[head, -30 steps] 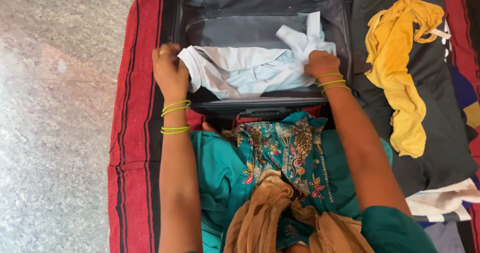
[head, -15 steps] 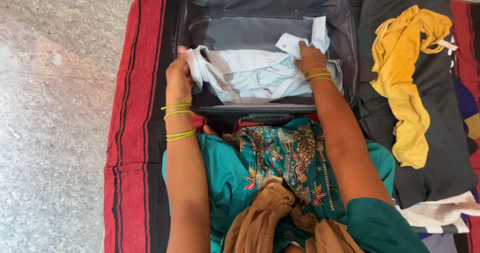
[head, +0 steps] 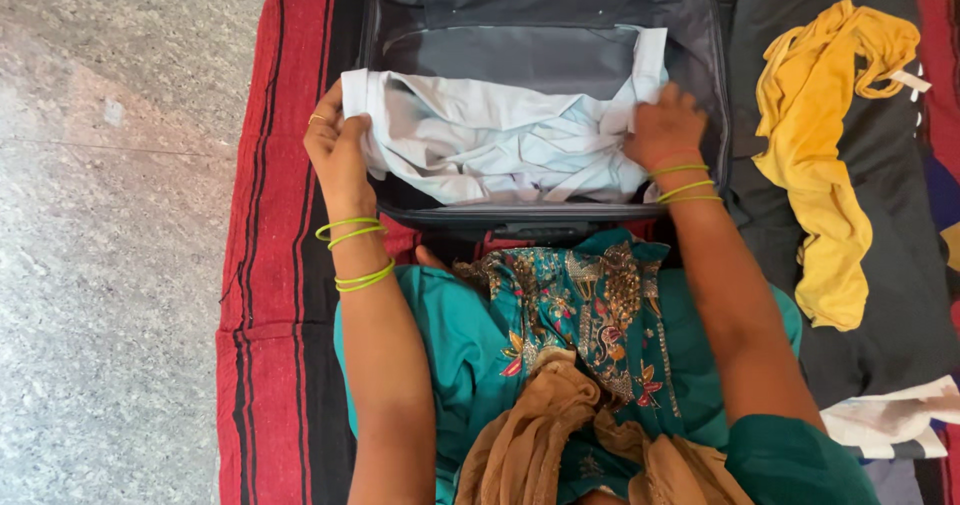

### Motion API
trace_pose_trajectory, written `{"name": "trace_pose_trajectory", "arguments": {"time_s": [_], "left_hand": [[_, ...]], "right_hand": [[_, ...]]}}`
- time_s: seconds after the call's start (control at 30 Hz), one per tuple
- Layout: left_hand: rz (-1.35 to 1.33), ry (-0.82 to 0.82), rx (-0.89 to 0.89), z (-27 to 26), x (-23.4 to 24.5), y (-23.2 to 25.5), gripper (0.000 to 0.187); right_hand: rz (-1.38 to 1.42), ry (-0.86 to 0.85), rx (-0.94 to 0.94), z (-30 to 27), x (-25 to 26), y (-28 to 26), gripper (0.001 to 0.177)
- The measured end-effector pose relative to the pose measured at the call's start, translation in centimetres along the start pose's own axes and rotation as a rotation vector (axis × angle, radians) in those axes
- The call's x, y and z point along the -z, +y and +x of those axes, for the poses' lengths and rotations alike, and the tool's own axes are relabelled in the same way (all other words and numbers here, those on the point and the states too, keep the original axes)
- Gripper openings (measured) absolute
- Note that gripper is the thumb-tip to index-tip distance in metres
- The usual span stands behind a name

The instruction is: The person folds a white shirt and several pieces of clothing by hand and places them into an open suitcase.

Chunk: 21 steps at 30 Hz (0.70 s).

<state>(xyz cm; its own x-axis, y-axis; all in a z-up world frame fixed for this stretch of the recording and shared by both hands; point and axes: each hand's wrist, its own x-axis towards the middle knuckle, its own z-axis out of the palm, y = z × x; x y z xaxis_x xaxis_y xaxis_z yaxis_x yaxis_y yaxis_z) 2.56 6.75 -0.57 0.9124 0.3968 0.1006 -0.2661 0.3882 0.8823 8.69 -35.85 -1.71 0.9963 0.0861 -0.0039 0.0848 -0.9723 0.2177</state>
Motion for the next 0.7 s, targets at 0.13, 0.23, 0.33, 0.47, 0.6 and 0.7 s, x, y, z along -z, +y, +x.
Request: {"name": "trace_pose_trajectory", "arguments": {"time_s": [0.13, 0.23, 0.33, 0.47, 0.6, 0.7], "left_hand": [[-0.018, 0.019, -0.023, -0.1, -0.7, 0.4, 0.046], [-0.029, 0.024, -0.056, -0.2, -1.2, 1.0, 0.044], [-0.029, 0.026, -0.067, -0.4, -1.2, 1.5, 0.044], [0.131, 0.029, -0.055, -0.6, -0.5, 1.1, 0.038], [0.488, -0.008, -0.161, 0.4, -0.4, -0.7, 0.043], [0.735, 0.096, -0.082, 0.4, -1.4, -1.7, 0.049]], "right_hand": [[0.584, 0.084, 0.472, 5.7, -2.1, -4.6, 0.031], [0.952, -0.028, 0.464, 9.2, -4.0, -9.3, 0.044], [1.182, -0.582, 0.183, 11.6, -4.8, -11.8, 0.059], [0.812, -0.312, 0.118, 14.1, -7.3, -12.0, 0.038], [0.873, 0.511, 0.285, 16.4, -6.3, -10.1, 0.036], [0.945, 0.421, 0.544, 14.7, -4.1, -10.1, 0.054]]}}
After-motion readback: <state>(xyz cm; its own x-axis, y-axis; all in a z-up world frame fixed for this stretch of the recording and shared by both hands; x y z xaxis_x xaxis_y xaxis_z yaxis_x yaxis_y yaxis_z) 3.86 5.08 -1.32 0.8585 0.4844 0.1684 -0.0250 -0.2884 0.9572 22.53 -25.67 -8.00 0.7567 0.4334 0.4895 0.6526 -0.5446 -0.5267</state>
